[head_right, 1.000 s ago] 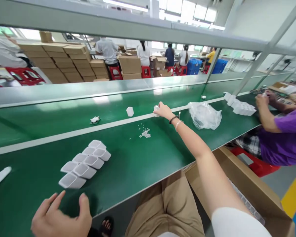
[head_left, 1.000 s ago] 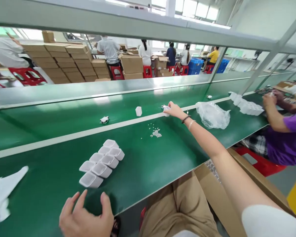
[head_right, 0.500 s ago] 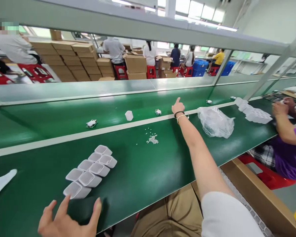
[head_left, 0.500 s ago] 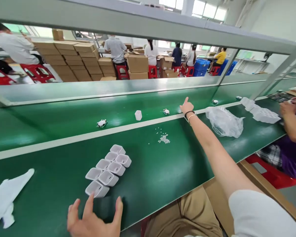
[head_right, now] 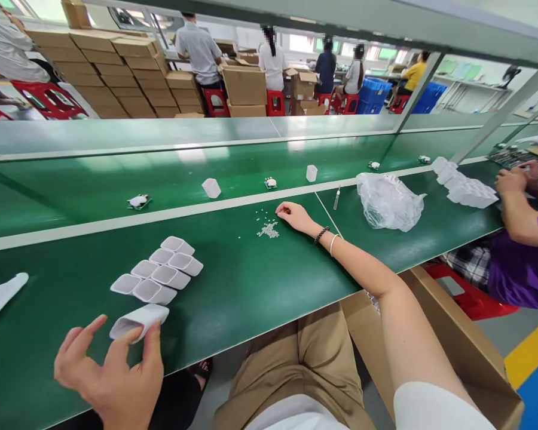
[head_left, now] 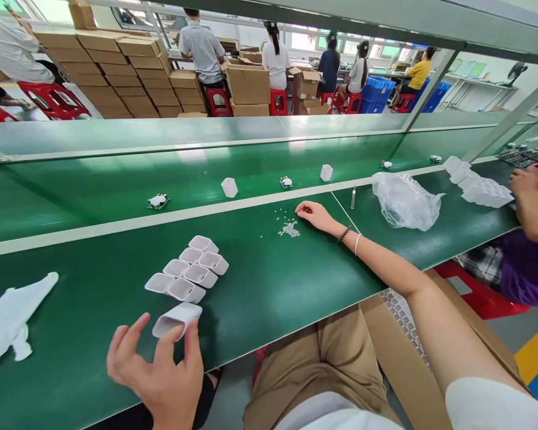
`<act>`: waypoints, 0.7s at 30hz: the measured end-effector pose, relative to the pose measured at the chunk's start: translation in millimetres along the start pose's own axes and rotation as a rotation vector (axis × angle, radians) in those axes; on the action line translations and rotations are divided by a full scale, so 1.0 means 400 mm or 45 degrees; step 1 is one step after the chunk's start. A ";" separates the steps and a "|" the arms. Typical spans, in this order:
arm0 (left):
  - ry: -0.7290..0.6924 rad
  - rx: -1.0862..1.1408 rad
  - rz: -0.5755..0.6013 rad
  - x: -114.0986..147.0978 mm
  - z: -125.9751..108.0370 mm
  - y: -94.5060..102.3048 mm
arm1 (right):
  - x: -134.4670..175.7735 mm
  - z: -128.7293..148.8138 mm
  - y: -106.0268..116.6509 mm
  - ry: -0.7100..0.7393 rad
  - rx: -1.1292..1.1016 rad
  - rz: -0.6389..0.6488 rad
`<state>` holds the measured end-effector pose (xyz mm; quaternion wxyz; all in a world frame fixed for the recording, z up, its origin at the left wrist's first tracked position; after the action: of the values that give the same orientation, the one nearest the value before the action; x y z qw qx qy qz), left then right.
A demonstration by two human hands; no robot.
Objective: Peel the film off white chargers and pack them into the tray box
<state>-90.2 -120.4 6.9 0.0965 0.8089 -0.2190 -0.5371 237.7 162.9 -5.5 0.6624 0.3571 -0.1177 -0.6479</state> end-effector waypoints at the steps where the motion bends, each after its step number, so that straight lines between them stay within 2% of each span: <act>1: 0.038 0.105 0.006 0.001 -0.014 0.005 | 0.002 -0.004 0.006 0.014 -0.040 0.027; 3: 0.198 0.420 0.149 -0.006 -0.052 0.000 | 0.005 -0.010 0.013 0.040 -0.104 0.075; 5: 0.478 0.784 0.496 -0.023 -0.101 -0.039 | 0.007 -0.013 0.015 0.063 -0.152 0.115; 7: 0.779 1.024 0.857 -0.047 -0.147 -0.108 | 0.008 -0.013 0.013 0.079 -0.183 0.145; 8: 0.889 1.094 0.975 -0.061 -0.165 -0.150 | 0.007 -0.013 0.011 0.084 -0.192 0.154; 9: 0.977 1.121 1.031 -0.075 -0.175 -0.196 | 0.007 -0.012 0.009 0.087 -0.196 0.157; 11: 1.011 1.136 1.067 -0.097 -0.182 -0.293 | 0.005 -0.010 0.004 0.087 -0.187 0.149; 13: 1.026 1.133 1.024 -0.105 -0.173 -0.380 | 0.004 -0.005 -0.001 0.087 -0.159 0.131; 15: 1.020 1.125 0.962 -0.103 -0.162 -0.441 | 0.006 0.000 -0.006 0.092 -0.123 0.112; 17: 1.003 1.128 0.915 -0.098 -0.154 -0.470 | 0.010 0.004 -0.008 0.096 -0.091 0.085; 21: 1.012 1.159 0.878 -0.094 -0.148 -0.472 | 0.017 0.000 -0.002 0.074 -0.071 0.040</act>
<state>-1.2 59.2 -11.9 -0.0144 0.7883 -0.6150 0.0065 237.9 156.6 -8.2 0.6853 0.3555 -0.0860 -0.6298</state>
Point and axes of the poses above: each hand's wrist, its own x-axis away from the middle knuckle, its own y-axis out of the back of the hand, z = x × y, the point moved 3 cm from there along -x, towards the middle knuckle, and after that the axes turned 13 degrees about -z, right-handed, at the moved point
